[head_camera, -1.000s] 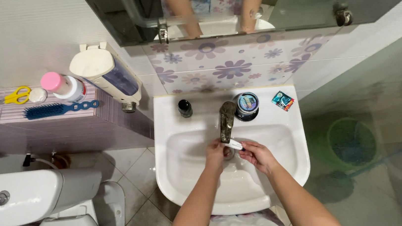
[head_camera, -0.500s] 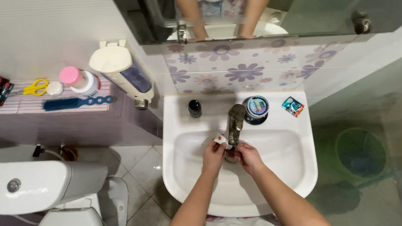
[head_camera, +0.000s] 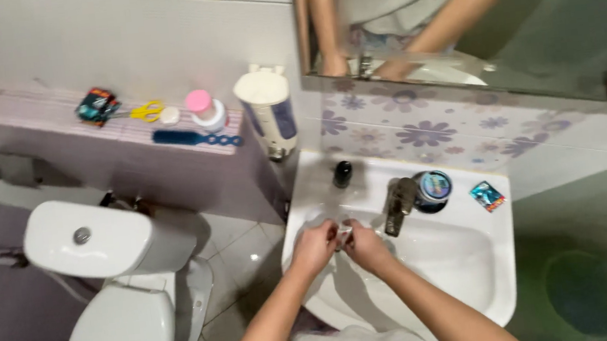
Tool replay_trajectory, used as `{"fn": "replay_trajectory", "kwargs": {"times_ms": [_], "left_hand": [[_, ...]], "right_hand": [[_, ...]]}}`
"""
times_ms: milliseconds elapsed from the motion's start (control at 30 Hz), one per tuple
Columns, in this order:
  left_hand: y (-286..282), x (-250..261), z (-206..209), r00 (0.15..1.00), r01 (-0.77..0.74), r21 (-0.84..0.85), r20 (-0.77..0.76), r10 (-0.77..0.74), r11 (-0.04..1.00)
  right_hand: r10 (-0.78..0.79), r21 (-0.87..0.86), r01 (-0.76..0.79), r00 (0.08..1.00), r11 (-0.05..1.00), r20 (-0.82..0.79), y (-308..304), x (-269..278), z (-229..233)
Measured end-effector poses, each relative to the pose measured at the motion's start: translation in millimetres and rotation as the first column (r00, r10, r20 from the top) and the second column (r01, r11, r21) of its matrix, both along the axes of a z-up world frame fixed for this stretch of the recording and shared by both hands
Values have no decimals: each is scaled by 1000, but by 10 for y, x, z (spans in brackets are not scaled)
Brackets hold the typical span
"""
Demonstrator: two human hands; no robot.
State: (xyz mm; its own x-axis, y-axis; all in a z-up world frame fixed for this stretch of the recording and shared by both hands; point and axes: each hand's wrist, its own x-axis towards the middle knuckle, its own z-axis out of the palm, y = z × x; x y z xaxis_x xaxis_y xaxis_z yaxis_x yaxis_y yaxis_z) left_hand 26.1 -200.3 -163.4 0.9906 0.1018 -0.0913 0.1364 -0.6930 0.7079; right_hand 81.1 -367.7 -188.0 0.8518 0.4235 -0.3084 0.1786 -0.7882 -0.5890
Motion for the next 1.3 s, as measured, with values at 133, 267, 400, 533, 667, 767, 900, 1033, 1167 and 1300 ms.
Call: {"fn": "replay_trajectory", "kwargs": {"times_ms": [133, 267, 400, 533, 667, 767, 900, 1033, 1167, 1300], "left_hand": [[420, 9, 399, 993, -38, -126, 105, 52, 991], [807, 4, 1068, 940, -167, -339, 230, 253, 926], [1255, 15, 1457, 880, -282, -394, 259, 399, 875], [1554, 9, 2169, 770, -338, -245, 483, 417, 909], [2015, 251, 2334, 672, -371, -225, 605, 427, 901], [2542, 594, 2218, 628, -345, -342, 608, 486, 874], [3004, 975, 1909, 656, -378, -369, 540, 527, 849], [3149, 1166, 1782, 709, -428, -232, 513, 484, 873], [3285, 1310, 1605, 763, -466, 34, 522, 382, 884], [3420, 1396, 1436, 813, -446, 145, 477, 333, 883]], "right_hand": [[73, 213, -59, 996, 975, -59, 383, 87, 572], [134, 307, -160, 985, 938, 104, 896, 231, 1347], [204, 333, -396, 850, 855, 487, 1399, 345, 1753], [108, 487, -468, 794, 737, 599, 1840, 331, 2082], [118, 579, -501, 812, 643, 571, 2016, 162, 2308], [195, 610, -512, 838, 605, 510, 1937, 35, 2225], [426, 440, -562, 823, 700, 375, 1639, -31, 1663], [463, 345, -532, 845, 773, 267, 1251, 12, 1380], [541, 168, -547, 837, 820, 84, 839, 191, 1220], [422, 211, -409, 907, 888, -16, 501, 494, 1281]]}}
